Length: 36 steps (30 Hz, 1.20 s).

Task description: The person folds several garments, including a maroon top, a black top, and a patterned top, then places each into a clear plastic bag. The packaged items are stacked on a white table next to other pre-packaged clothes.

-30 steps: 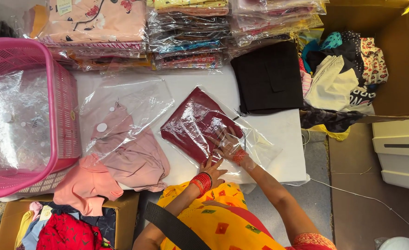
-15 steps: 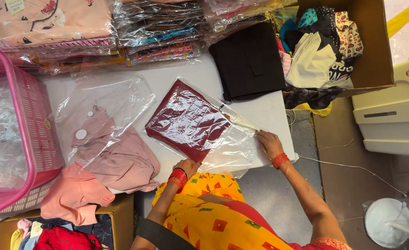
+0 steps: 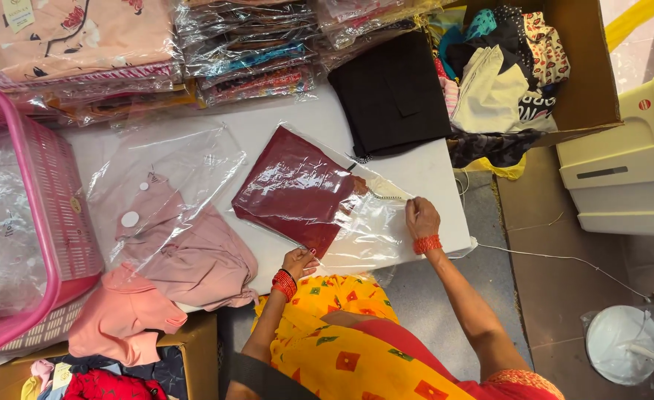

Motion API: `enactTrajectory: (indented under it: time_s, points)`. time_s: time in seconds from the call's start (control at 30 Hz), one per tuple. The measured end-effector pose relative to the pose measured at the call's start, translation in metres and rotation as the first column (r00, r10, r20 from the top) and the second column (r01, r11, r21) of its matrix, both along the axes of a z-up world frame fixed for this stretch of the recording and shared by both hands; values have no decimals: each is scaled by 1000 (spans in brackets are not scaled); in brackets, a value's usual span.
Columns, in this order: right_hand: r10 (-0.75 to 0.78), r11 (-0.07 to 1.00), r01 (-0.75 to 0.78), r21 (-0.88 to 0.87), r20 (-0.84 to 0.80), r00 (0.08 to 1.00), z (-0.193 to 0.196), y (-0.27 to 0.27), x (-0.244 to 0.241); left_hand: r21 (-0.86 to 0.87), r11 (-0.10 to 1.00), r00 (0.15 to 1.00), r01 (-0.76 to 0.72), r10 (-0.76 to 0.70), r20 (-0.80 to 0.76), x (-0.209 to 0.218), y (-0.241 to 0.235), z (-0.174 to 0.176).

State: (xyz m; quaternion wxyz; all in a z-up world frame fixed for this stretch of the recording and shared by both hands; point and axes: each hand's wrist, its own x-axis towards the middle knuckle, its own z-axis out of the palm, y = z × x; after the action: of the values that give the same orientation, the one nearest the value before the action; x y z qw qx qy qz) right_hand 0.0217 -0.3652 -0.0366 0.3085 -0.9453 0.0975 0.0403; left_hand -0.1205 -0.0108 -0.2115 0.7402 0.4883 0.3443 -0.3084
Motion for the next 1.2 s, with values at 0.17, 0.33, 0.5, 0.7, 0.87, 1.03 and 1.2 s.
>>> enactTrajectory:
  time_s: [0.17,0.33,0.5,0.7,0.87,1.03,1.2]
  points:
    - [290,957,-285,-55,165,943,-40,-7,-81,103,968,973,-227,221,65,31,7,21]
    - [535,838,-510,-195,110,837,-15,28,-107,240,882,914,-404,383,133,33,25,14]
    - [590,773,-563,-293,4,807,-22,40,-93,235,905,935,-354,336,114,6,24,25]
    - [600,771,-523,-363,136,789,-59,49,-44,109,949,951,-296,282,126,-10,8,21]
    - [577,797,-515,-317,143,804,-39,82,-6,60,956,949,-286,274,155,-14,7,24]
    - [426,896,-394,-204,151,892,-33,99,0,59,958,950,-281,268,162,-9,8,31]
    - [23,898,-118,423,222,975,-45,113,-3,51,965,957,-259,249,151,-5,6,47]
